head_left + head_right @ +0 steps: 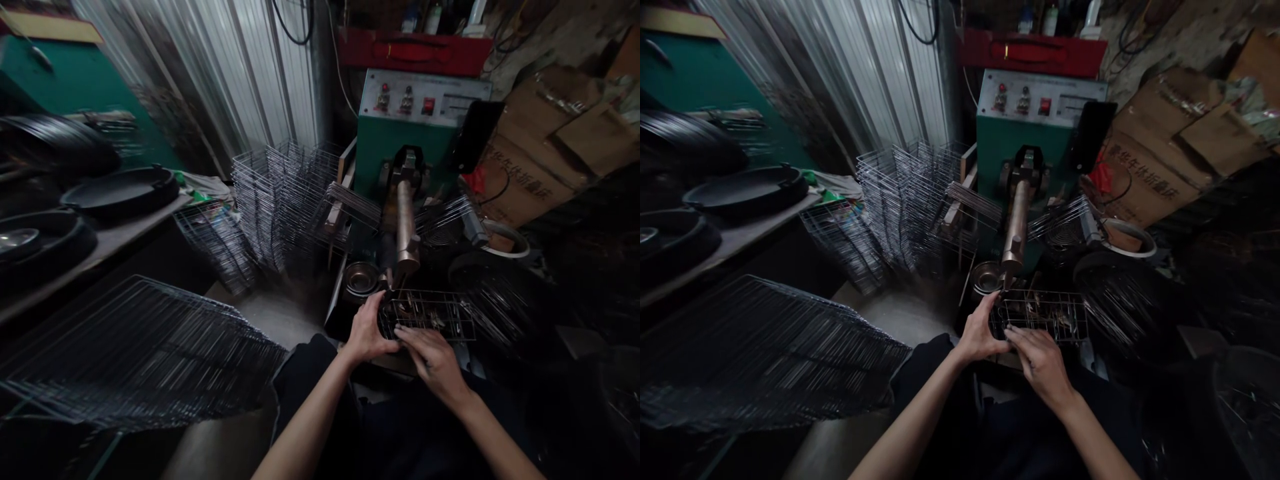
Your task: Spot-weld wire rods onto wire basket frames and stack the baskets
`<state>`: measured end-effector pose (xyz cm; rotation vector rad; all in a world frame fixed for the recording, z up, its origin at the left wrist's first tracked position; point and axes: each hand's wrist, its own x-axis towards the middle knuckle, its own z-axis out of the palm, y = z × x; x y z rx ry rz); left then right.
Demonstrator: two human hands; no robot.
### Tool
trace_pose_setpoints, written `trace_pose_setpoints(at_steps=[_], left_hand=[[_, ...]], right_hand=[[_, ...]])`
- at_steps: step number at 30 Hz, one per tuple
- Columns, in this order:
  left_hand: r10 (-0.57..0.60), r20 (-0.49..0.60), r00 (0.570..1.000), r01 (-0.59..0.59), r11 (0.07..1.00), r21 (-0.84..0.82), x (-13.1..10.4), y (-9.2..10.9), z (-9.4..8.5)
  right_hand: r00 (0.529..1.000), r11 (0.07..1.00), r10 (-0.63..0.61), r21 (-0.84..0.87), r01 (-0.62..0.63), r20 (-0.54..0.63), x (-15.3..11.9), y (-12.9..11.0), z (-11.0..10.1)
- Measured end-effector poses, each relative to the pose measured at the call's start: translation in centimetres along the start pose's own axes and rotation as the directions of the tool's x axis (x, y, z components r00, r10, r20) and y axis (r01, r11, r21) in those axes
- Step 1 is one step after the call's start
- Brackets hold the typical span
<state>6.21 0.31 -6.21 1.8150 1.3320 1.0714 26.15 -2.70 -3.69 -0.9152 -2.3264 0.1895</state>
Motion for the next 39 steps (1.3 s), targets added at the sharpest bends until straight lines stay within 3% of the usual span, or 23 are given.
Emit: trace_pose_setpoints(at_steps=[9, 22, 29, 35, 39], left_hand=[[-0.045, 0.045, 0.998, 0.043, 0.999, 0.029, 1.7, 0.1, -0.5], [-0.040, 0.029, 0.999, 0.038, 0.998, 0.051, 2.0, 0.4, -0.9], [-0.008, -0.003, 1.000, 0.008, 0.979, 0.204, 2.5, 0.5, -1.2], [-0.033, 0.012, 0.999, 0.031, 0.987, 0.160, 5.5, -0.2, -2.5], [-0.009, -0.006, 1.000, 0.010, 0.988, 0.152, 5.7, -0.4, -2.3]], right_hand=[[0.999, 1.000, 0.030, -0.002, -0.030, -0.037, 1.7, 0.6, -0.2], [0.997, 0.998, 0.045, 0.048, -0.042, -0.055, 2.5, 0.6, -0.3], [0.988, 0.984, 0.139, 0.123, -0.130, -0.067, 2.8, 0.7, 0.2], [0.957, 0.956, 0.268, 0.158, -0.249, -0.113, 5.8, 1.4, 0.8], [0.935, 0.941, 0.321, 0.166, -0.296, -0.151, 6.4, 1.5, 0.8]])
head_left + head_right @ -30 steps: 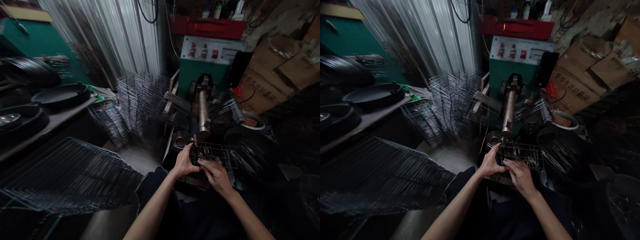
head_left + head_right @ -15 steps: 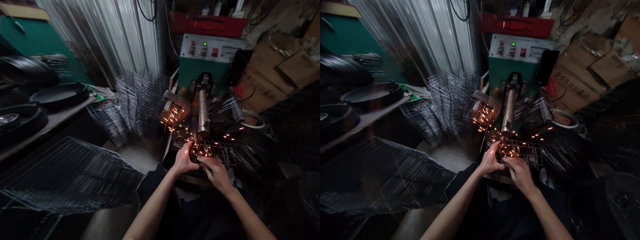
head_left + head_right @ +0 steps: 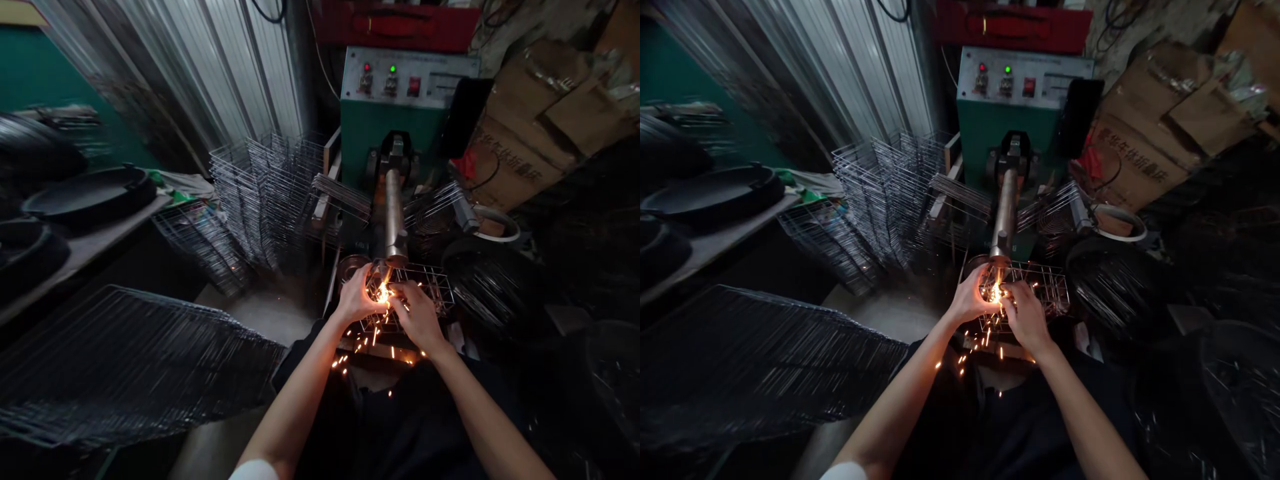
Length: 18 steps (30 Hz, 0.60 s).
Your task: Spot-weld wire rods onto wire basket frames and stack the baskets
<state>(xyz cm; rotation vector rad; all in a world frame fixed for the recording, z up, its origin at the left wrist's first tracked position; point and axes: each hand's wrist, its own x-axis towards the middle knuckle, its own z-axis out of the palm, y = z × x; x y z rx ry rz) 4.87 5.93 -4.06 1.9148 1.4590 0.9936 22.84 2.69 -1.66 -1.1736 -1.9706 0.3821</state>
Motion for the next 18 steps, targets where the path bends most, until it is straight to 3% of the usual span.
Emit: trace_pose_setpoints(at_steps=[5, 8, 12, 18], left_hand=[[-0.043, -0.039, 0.998, 0.048, 0.992, 0.120, -0.5, 0.6, -0.1], [-0.025, -0.005, 1.000, 0.026, 0.986, 0.162, 0.1, 0.6, -0.8], [0.008, 0.044, 0.999, -0.012, 0.995, 0.094, 1.4, 0.1, -1.4], [-0.069, 0.027, 0.997, 0.069, 0.998, -0.012, 2.6, -1.1, -1.2]], right_hand=[[1.000, 1.000, 0.001, -0.020, -0.002, -0.031, -0.1, -0.1, -0.7], [0.999, 0.998, -0.011, -0.056, 0.009, -0.032, 0.0, 0.0, -0.9], [0.997, 0.994, -0.019, -0.113, 0.010, -0.079, 0.4, 0.7, -0.7], [0.996, 0.980, -0.055, -0.196, 0.041, -0.065, 1.3, 2.8, -0.8]])
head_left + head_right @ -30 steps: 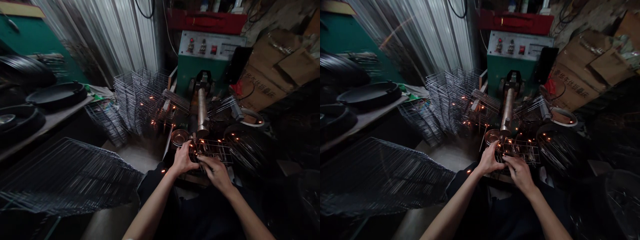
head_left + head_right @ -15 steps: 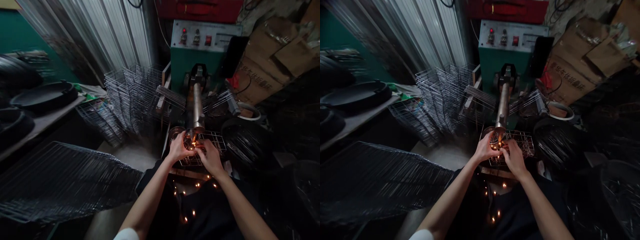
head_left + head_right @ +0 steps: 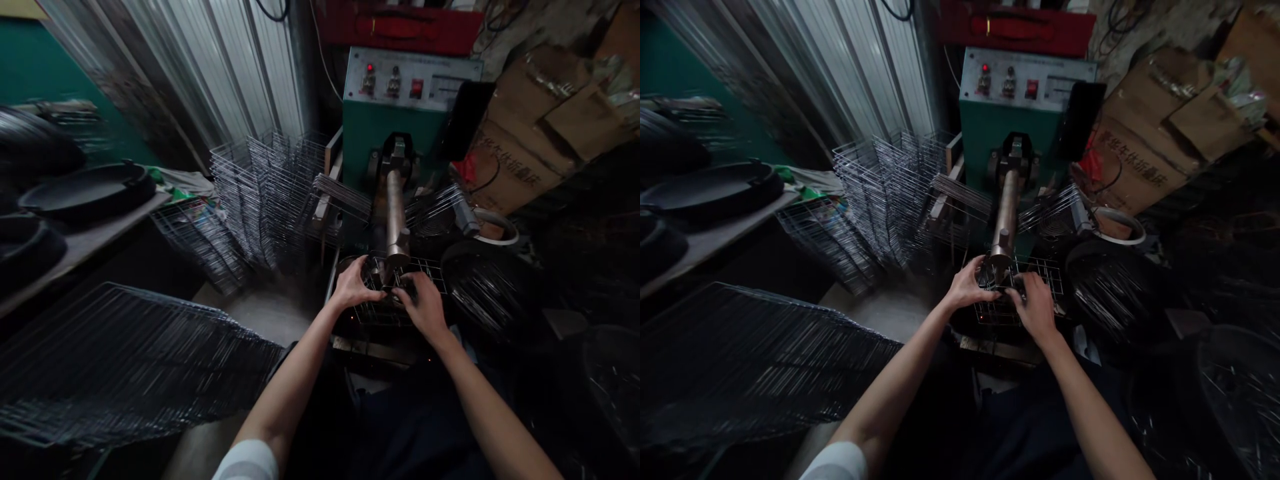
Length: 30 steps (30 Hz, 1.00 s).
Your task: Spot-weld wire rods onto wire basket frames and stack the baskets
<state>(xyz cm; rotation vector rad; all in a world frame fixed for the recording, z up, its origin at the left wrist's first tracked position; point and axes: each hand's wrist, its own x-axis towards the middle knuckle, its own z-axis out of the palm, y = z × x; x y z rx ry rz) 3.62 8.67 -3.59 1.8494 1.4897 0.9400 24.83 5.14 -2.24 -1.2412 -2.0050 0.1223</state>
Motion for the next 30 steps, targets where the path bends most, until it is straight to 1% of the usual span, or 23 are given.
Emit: trace_pose_setpoints(at_steps=[6, 16, 19, 21, 24, 26, 28, 30], left_hand=[[0.034, 0.023, 0.999, -0.035, 0.999, 0.019, 0.7, -0.4, -0.2], [0.040, 0.037, 0.999, -0.041, 0.999, 0.020, 0.8, -0.4, -0.3], [0.044, 0.031, 0.999, -0.045, 0.998, 0.048, 0.8, -0.5, -0.2], [0.060, 0.047, 0.997, -0.063, 0.996, 0.063, 0.8, -0.6, -0.4], [0.104, 0.108, 0.989, -0.107, 0.994, 0.029, 0.8, -1.3, -1.2], [0.113, 0.113, 0.987, -0.110, 0.994, -0.027, 0.6, -2.4, -2.2], [0.062, 0.051, 0.997, -0.055, 0.991, -0.122, 0.2, -4.1, -3.3], [-0.055, -0.031, 0.998, 0.046, 0.969, -0.242, -0.5, -5.8, -4.3]], right_hand=[[1.000, 0.999, -0.021, -0.049, 0.021, -0.008, 0.2, 1.0, 0.4], [0.999, 1.000, -0.019, -0.014, 0.019, -0.041, 0.2, 1.1, 0.6], [0.999, 1.000, -0.007, 0.019, 0.008, -0.044, 0.2, 1.1, 0.8], [0.999, 0.999, 0.004, 0.033, -0.003, -0.034, 0.2, 1.0, 0.7], [1.000, 0.999, 0.017, 0.047, -0.017, 0.001, 0.2, 1.1, -0.2], [0.999, 0.998, 0.032, 0.057, -0.034, 0.039, -0.1, 1.5, -1.5], [0.996, 0.998, 0.053, 0.041, -0.056, 0.071, -0.7, 2.3, -3.1], [0.992, 0.996, 0.088, -0.020, -0.086, 0.092, -1.9, 3.7, -4.9]])
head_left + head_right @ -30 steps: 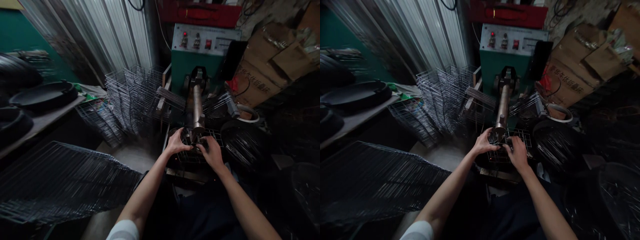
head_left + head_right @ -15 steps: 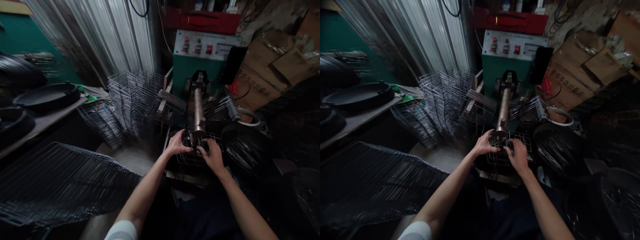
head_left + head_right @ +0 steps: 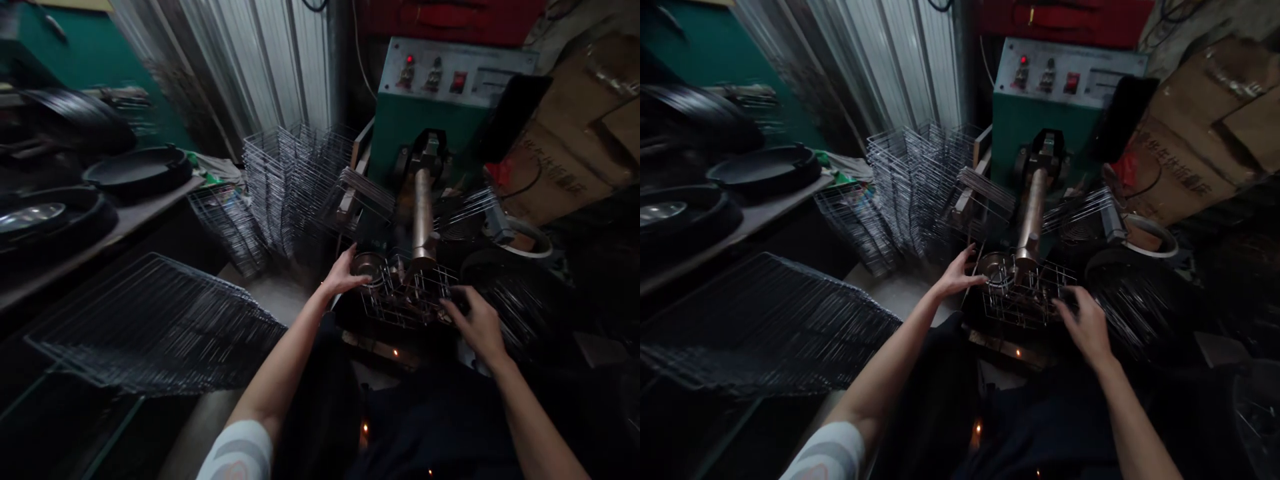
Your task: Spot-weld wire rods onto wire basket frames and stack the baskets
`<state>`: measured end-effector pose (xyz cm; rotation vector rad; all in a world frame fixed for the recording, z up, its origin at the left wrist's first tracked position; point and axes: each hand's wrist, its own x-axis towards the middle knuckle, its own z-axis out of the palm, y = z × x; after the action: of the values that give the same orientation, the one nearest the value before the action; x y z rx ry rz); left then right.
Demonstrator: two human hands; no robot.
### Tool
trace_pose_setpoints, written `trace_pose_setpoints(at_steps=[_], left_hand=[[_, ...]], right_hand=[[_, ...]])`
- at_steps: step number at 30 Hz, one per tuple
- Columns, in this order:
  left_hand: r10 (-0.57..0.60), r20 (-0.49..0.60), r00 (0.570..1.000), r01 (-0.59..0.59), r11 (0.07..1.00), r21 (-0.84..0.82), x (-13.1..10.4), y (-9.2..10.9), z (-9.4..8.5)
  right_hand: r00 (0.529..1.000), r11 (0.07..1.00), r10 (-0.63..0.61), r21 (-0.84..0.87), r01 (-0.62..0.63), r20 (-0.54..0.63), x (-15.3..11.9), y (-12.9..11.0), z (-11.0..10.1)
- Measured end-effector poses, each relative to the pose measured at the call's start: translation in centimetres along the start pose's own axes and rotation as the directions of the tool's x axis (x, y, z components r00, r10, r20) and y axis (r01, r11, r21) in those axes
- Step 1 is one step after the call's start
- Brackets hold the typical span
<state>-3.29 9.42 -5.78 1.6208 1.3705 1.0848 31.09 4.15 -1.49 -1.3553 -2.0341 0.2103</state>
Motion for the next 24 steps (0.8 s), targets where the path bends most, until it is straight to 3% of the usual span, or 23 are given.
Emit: trace_pose_setpoints(at_steps=[2, 5, 10, 15, 17, 20, 22, 24], left_hand=[[-0.084, -0.056, 0.995, 0.079, 0.993, -0.091, -0.8, -1.2, -0.9], [-0.079, -0.022, 0.997, 0.076, 0.992, -0.101, -2.0, -2.0, -0.7], [0.057, 0.096, 0.994, -0.056, 0.998, -0.012, -3.1, -1.3, 2.1], [0.169, 0.140, 0.975, -0.182, 0.980, 0.083, -2.7, -0.5, 4.9], [0.170, 0.136, 0.976, -0.180, 0.982, 0.065, -2.3, -0.5, 5.7], [0.107, 0.104, 0.989, -0.109, 0.994, 0.015, -1.6, -0.6, 6.6], [0.057, 0.086, 0.995, -0.058, 0.998, 0.008, -1.4, -0.5, 6.9], [0.021, 0.083, 0.996, -0.021, 1.000, 0.006, -1.6, -0.3, 7.0]], right_hand=[[0.998, 0.996, 0.056, -0.068, -0.056, 0.007, -1.8, 1.9, -1.5], [0.981, 0.970, 0.192, -0.150, -0.193, -0.020, -5.6, 5.1, -3.8], [0.893, 0.875, 0.426, -0.183, -0.448, -0.147, -13.2, 9.5, -9.1], [0.769, 0.739, 0.579, -0.225, -0.635, -0.270, -18.9, 10.7, -14.4], [0.733, 0.694, 0.645, -0.234, -0.681, -0.217, -21.0, 10.8, -14.6], [0.656, 0.622, 0.750, -0.249, -0.742, -0.079, -24.8, 11.9, -12.5], [0.569, 0.542, 0.822, -0.286, -0.790, -0.013, -27.6, 13.1, -10.5], [0.452, 0.429, 0.892, -0.326, -0.842, 0.006, -30.4, 14.6, -8.7]])
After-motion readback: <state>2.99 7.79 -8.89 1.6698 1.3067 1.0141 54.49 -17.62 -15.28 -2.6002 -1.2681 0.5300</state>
